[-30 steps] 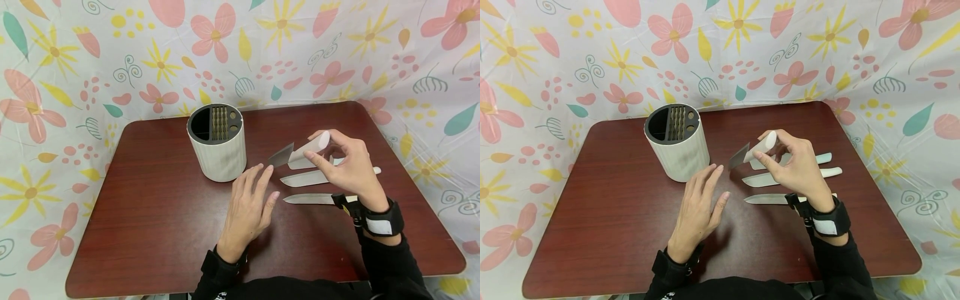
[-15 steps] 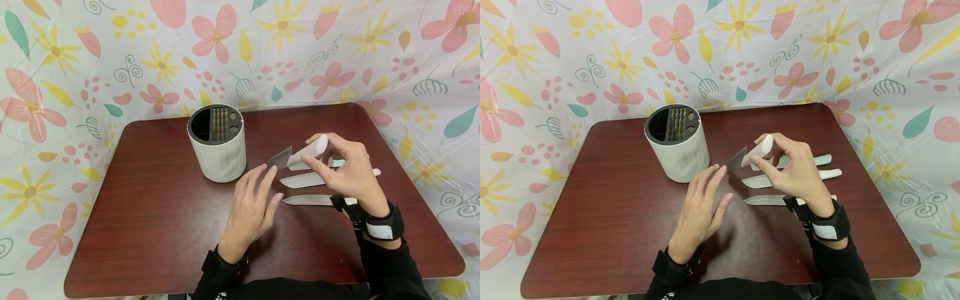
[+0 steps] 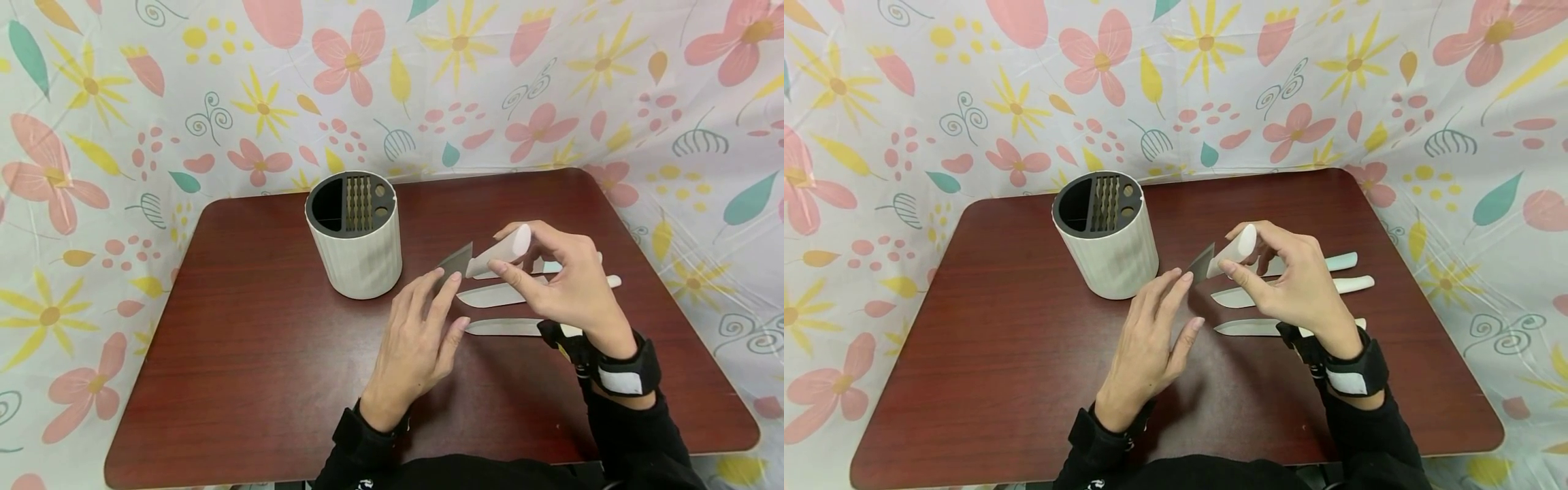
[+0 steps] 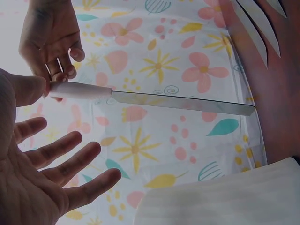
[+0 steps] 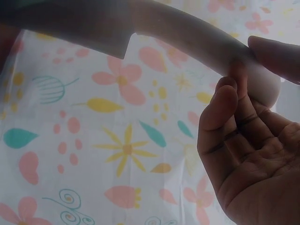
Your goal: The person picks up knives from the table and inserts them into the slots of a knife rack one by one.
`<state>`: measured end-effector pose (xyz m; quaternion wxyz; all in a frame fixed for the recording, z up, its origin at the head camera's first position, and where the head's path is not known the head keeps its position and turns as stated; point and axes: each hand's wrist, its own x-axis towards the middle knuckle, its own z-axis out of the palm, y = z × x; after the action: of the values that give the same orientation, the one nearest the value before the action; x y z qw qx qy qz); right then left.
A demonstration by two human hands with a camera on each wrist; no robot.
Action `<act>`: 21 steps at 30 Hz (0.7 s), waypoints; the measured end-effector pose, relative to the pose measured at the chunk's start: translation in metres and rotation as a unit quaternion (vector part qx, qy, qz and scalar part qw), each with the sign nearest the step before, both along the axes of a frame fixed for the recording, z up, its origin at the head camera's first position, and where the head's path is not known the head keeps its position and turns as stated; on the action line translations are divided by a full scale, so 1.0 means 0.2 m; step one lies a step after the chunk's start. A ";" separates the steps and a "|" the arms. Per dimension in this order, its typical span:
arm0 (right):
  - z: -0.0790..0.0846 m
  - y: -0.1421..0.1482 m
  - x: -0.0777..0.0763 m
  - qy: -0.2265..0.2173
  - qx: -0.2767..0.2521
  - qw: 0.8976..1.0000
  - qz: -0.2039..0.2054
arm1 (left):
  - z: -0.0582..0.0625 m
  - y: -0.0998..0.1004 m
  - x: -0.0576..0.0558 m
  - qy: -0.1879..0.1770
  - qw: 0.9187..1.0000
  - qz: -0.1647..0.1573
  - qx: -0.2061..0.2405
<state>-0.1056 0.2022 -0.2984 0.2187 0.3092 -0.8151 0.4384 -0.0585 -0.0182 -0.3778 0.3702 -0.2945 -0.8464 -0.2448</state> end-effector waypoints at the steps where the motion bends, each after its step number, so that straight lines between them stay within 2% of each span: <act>1: 0.00 0.00 0.00 0.001 0.000 1.000 0.003 | 0.00 0.00 0.00 0.001 1.000 -0.001 0.000; 11: 0.02 -0.05 0.02 0.017 0.008 0.999 0.029 | 0.02 0.02 0.00 0.025 1.000 -0.016 0.003; 21: 0.03 -0.08 0.05 0.030 0.011 0.998 0.052 | 0.04 0.02 0.01 0.032 0.999 -0.028 0.007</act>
<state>-0.0959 0.1858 -0.2930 0.2160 0.3666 -0.7959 0.4306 -0.0570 -0.0139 -0.3708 0.3924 -0.3232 -0.8236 -0.2515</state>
